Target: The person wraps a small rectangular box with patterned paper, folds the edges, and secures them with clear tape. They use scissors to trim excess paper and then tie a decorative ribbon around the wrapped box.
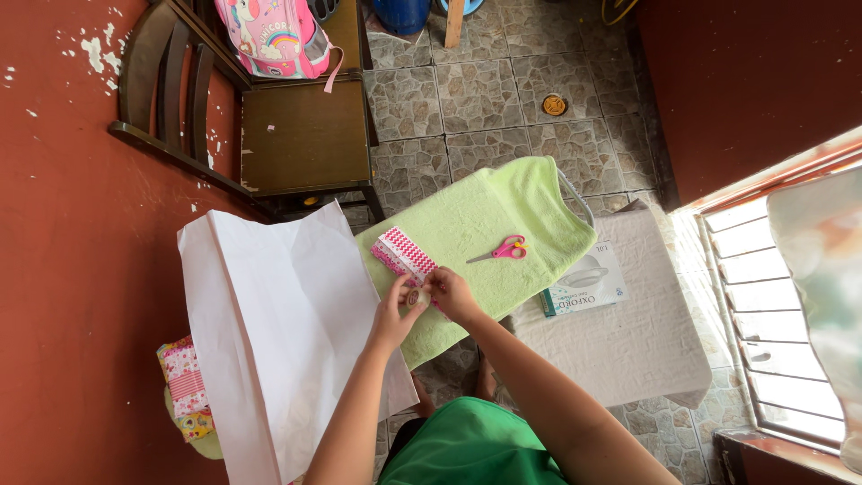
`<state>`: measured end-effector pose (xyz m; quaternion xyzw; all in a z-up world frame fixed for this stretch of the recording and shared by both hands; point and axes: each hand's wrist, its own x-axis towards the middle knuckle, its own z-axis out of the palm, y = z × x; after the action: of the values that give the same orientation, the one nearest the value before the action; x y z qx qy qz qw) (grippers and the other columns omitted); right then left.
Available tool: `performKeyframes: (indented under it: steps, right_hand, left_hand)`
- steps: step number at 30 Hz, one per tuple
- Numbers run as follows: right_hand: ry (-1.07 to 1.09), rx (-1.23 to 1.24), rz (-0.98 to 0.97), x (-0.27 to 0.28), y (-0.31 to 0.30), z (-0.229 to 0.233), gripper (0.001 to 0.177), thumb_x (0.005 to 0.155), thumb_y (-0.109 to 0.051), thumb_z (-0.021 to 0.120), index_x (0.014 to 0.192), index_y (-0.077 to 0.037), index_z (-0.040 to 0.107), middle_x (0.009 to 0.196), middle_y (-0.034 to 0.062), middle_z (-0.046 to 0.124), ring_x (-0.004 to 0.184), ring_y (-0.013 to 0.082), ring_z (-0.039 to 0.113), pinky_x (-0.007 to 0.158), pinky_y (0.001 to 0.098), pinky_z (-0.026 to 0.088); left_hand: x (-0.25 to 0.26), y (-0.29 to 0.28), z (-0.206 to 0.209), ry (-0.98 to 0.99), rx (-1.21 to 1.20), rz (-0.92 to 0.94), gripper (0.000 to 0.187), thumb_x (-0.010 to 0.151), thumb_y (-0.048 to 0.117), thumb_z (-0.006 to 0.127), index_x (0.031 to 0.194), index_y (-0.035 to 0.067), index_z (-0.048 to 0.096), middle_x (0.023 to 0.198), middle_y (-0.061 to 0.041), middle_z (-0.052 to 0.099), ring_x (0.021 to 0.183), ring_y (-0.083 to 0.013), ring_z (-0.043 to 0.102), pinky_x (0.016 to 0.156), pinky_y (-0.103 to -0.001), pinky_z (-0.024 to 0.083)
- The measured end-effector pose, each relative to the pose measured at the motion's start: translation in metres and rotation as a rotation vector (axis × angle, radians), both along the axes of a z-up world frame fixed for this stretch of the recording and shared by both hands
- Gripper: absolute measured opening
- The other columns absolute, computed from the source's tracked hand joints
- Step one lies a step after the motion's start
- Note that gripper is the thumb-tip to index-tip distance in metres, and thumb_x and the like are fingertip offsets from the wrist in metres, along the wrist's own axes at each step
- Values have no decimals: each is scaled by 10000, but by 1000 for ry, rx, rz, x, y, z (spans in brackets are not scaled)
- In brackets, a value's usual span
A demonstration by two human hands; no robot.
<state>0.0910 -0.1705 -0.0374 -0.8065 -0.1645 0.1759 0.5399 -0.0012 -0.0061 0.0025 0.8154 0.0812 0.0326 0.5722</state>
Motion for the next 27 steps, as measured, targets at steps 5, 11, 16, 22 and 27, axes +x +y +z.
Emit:
performKeyframes:
  steps: [5, 11, 16, 22, 27]
  right_hand:
    - [-108, -68, -69, 6, 1, -6, 104, 857, -56, 730, 933, -5, 680, 948, 133, 642, 798, 283, 654, 724, 375, 536]
    - [-194, -146, -173, 6, 6, -14, 107, 820, -25, 715, 921, 3, 690, 958, 168, 654, 861, 352, 667, 773, 428, 557]
    - [-295, -170, -221, 8, 10, -12, 101, 795, -1, 710, 894, 10, 694, 940, 184, 656, 874, 385, 658, 778, 443, 556]
    - [-283, -167, -225, 2, 11, 1, 106, 799, -32, 740, 880, 8, 685, 928, 178, 644, 843, 375, 658, 759, 443, 559]
    - [-278, -227, -209, -3, 14, 5, 133, 829, -62, 773, 895, -14, 667, 987, 182, 637, 879, 381, 656, 776, 450, 550]
  left_hand:
    - [19, -7, 7, 146, 78, 32, 453, 862, 348, 737, 1210, 71, 653, 947, -154, 741, 846, -283, 717, 755, -380, 557]
    - [29, -8, -11, 399, 207, 148, 507, 819, 497, 740, 845, -9, 721, 787, -196, 729, 762, -345, 720, 707, -428, 550]
    - [28, -4, -34, 386, 219, 169, 581, 785, 557, 778, 753, -20, 719, 721, -192, 724, 700, -341, 720, 662, -429, 547]
    - [27, -1, -48, 389, 187, 162, 580, 780, 571, 775, 748, -5, 718, 706, -175, 727, 682, -327, 722, 644, -424, 547]
    - [27, 1, -54, 443, 202, 149, 634, 801, 612, 755, 732, -16, 708, 697, -182, 720, 678, -337, 715, 641, -434, 543]
